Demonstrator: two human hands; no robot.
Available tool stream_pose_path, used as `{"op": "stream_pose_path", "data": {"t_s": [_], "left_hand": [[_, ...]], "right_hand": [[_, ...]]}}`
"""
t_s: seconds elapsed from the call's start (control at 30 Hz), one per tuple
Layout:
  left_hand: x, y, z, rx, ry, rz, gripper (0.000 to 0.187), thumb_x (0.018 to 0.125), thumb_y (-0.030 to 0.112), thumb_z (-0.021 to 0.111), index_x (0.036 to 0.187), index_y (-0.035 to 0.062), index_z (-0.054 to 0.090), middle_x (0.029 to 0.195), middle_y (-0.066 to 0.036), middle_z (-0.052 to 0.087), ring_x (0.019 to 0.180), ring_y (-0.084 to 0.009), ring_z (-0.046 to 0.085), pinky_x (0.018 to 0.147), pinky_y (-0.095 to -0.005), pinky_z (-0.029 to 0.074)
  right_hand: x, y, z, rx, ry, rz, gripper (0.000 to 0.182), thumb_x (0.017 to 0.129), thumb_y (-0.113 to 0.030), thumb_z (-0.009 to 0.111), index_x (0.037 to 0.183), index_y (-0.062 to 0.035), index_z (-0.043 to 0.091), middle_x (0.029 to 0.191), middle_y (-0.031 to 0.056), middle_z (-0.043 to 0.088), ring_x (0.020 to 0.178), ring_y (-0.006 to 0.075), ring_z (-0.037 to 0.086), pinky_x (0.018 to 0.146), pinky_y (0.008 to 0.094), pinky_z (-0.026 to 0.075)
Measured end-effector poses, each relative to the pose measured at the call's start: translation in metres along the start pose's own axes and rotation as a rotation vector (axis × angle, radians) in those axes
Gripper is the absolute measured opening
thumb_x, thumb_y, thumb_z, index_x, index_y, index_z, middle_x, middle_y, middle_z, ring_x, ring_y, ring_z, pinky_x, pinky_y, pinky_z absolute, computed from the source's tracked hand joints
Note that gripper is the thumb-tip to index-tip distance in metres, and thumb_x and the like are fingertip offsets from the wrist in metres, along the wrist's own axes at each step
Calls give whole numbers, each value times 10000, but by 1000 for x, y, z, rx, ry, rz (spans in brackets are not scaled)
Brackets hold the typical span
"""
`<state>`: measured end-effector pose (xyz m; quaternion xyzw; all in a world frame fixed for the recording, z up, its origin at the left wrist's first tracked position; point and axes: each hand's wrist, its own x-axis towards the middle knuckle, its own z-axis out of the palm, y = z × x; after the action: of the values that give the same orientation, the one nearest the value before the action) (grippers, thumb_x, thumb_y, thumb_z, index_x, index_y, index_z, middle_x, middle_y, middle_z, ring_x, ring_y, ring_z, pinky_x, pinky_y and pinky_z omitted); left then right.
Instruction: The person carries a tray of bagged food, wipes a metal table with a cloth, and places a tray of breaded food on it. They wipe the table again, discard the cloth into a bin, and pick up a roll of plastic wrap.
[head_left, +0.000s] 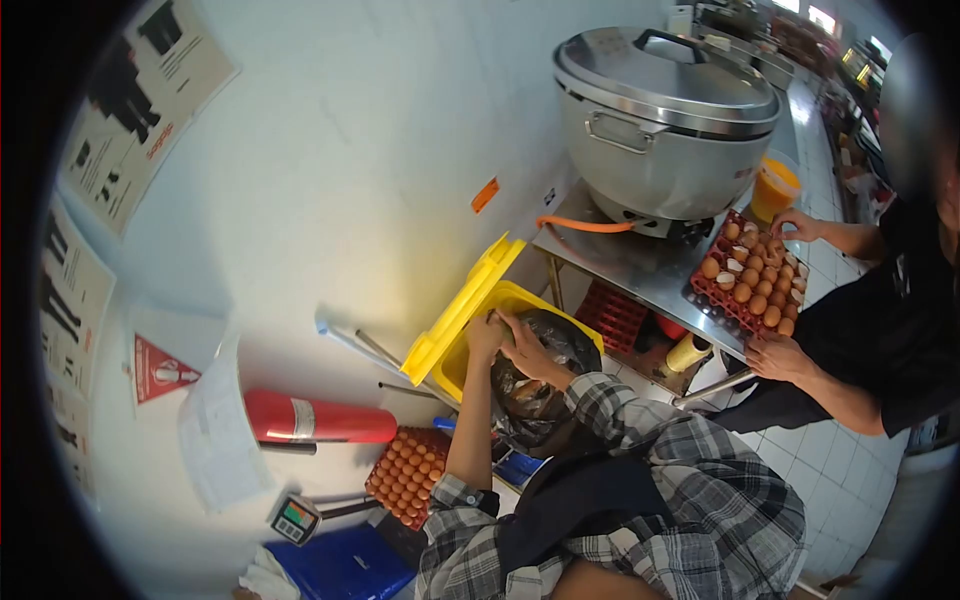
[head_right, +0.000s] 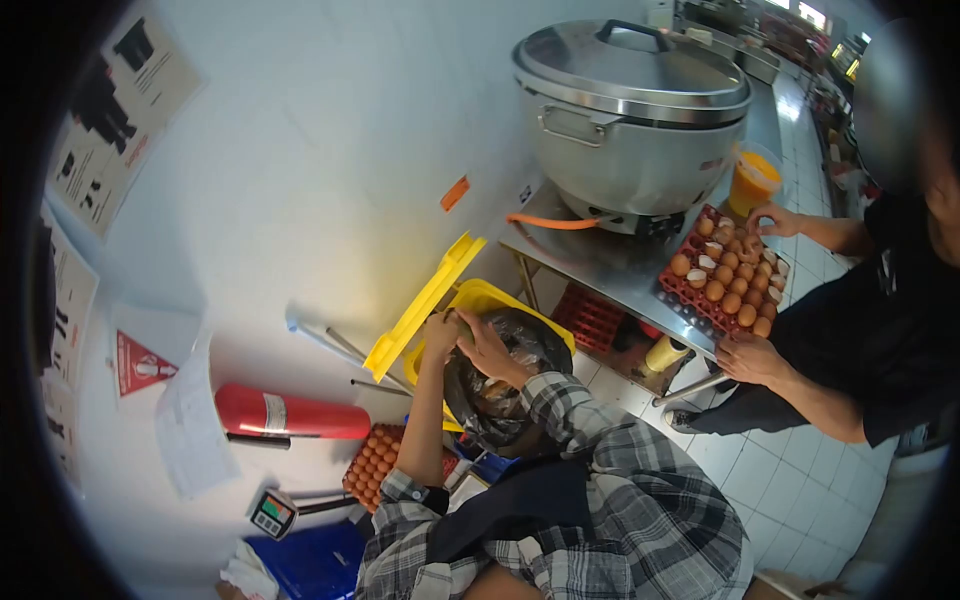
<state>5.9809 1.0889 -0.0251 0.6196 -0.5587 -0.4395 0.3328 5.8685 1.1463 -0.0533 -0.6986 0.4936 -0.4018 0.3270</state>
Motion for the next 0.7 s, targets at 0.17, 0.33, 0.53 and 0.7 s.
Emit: {"op": "stream_pose_path", "data": {"t_s": [0.17, 0.33, 0.53, 0.7], "left_hand": [[-2, -13, 3, 617, 81, 285, 271, 770, 203, 615, 994, 57, 653, 897, -228, 633, 843, -391, 613, 717, -444, 481], [-33, 27, 4, 656, 8, 335, 210, 699, 188, 683, 864, 58, 691, 781, -191, 641, 756, -356, 635, 677, -431, 494], [-44, 67, -6, 405, 251, 542, 177, 684, 103, 709, 851, 46, 685, 791, -204, 649, 714, -358, 633, 658, -417, 495], [-37, 32, -6, 312, 76, 515, 170, 689, -29, 663, 853, 9, 642, 768, -192, 645, 718, -326, 648, 647, -368, 503]], "right_hand": [[-3, 12, -10, 213, 10, 120, 985, 724, -239, 756, 1400, -107, 52, 1422, 213, 249, 1351, 316, 217, 1064, 451, 255], [2, -4, -6, 422, 21, -43, 877, 695, -60, 735, 1361, -109, 166, 1319, 187, 379, 1196, 275, 431, 910, 364, 398], [-24, 50, -32, 31, -209, 406, 963, 599, -150, 806, 1343, -100, 196, 1278, 179, 423, 1171, 303, 460, 977, 381, 359], [-10, 8, -35, 232, 141, -40, 1051, 554, -168, 857, 1340, -45, 171, 1233, 190, 424, 1158, 273, 460, 1014, 342, 314]]}}
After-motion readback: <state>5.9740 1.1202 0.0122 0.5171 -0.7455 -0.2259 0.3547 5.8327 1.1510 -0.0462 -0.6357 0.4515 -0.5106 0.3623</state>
